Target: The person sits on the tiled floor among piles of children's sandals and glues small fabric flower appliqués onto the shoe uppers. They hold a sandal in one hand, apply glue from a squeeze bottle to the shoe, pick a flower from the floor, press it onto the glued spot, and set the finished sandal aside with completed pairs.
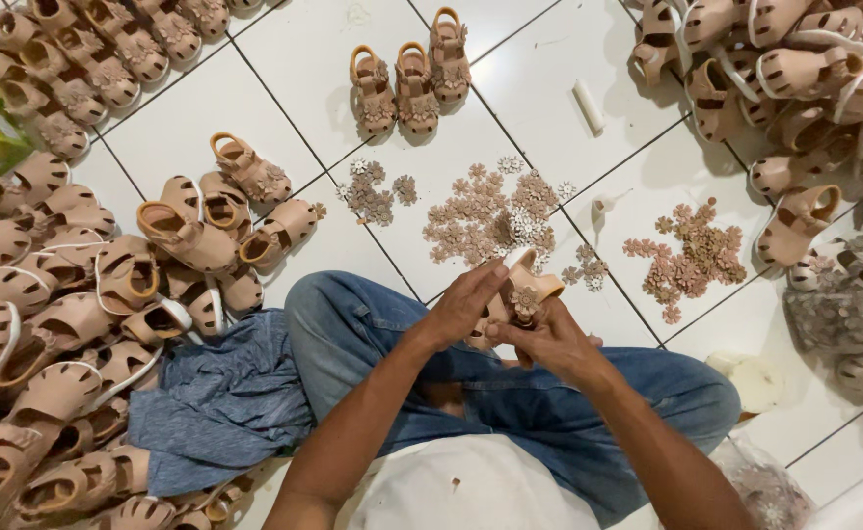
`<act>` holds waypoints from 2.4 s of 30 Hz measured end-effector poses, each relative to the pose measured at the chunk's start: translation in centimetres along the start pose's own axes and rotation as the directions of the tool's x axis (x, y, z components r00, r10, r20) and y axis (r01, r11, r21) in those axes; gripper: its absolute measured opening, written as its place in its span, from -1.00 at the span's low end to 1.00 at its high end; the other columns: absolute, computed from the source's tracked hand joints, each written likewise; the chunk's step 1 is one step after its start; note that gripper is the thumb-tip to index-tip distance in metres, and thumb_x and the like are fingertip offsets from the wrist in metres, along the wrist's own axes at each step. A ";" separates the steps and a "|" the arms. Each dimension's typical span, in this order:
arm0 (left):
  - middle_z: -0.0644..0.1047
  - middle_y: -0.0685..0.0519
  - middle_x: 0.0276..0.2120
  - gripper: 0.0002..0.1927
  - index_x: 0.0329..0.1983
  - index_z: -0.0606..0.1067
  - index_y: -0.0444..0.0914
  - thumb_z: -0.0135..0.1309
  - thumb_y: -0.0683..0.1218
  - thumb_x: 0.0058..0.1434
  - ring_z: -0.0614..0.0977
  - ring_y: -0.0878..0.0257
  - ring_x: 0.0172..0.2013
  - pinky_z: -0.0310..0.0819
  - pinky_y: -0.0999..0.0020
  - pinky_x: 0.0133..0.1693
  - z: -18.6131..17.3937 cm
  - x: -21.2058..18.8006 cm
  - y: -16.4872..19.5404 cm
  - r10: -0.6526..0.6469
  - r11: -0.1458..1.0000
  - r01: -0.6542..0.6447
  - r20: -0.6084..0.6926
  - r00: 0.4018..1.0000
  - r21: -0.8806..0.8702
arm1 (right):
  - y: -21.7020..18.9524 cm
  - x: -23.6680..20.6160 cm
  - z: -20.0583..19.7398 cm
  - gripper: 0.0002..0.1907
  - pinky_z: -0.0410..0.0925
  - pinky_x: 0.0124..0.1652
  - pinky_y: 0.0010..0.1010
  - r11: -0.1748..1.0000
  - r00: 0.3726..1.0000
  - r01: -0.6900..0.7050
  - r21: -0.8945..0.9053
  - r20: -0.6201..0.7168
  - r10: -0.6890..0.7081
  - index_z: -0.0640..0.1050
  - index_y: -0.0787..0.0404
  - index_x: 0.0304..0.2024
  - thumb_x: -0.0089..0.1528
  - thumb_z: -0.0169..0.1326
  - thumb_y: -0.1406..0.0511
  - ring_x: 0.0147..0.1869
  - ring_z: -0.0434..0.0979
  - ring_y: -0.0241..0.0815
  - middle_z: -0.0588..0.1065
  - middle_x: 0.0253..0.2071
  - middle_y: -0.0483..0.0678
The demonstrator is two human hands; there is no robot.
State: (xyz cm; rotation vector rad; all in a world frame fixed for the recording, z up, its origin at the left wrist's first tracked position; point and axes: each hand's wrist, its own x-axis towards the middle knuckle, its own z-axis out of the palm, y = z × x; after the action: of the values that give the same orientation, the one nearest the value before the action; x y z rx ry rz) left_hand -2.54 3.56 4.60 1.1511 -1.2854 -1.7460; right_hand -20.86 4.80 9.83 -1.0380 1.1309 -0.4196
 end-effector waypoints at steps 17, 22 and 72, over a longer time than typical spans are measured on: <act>0.59 -0.16 -0.05 -0.34 0.28 0.36 -0.36 -0.35 0.28 0.54 0.70 0.14 -0.17 0.68 0.26 -0.19 0.8 -0.8 0.8 -0.121 0.604 0.138 0.080 0.989 -0.785 | -2.9 -5.4 3.5 -0.69 0.39 -0.46 -0.55 0.766 0.739 0.317 -0.559 -0.360 -0.569 0.67 0.17 0.02 0.21 0.28 0.37 -0.41 0.48 -0.37 0.53 -0.26 -0.07; 0.59 -0.15 -0.06 -0.35 0.27 0.36 -0.37 -0.34 0.27 0.53 0.69 0.17 -0.16 0.68 0.33 -0.15 1.7 -0.8 0.5 -0.131 0.646 0.044 -0.054 0.990 -0.762 | -1.4 -4.6 4.4 -0.70 0.37 -0.41 -0.60 0.758 0.702 0.346 -0.552 -0.384 -0.600 0.66 0.20 0.02 0.23 0.27 0.38 -0.39 0.49 -0.44 0.53 -0.26 -0.10; 0.30 -0.19 0.40 -0.20 0.52 0.12 -0.40 -0.28 0.29 0.49 0.31 0.08 0.39 0.14 0.21 0.36 1.8 -0.4 -6.6 -0.065 0.958 -0.039 -0.349 0.935 -0.285 | 0.3 0.7 1.4 -0.72 0.30 -0.55 -0.36 0.818 0.811 0.159 -0.552 -0.399 -0.427 0.64 0.22 -0.12 0.31 0.21 0.14 -0.61 0.46 -0.23 0.52 -0.62 -0.03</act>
State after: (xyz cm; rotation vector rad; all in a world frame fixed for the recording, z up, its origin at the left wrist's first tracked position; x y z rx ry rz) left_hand -4.17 6.44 -1.37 1.2332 -0.7786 -1.5785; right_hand -19.37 5.14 9.29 -1.6444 1.6055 -0.7153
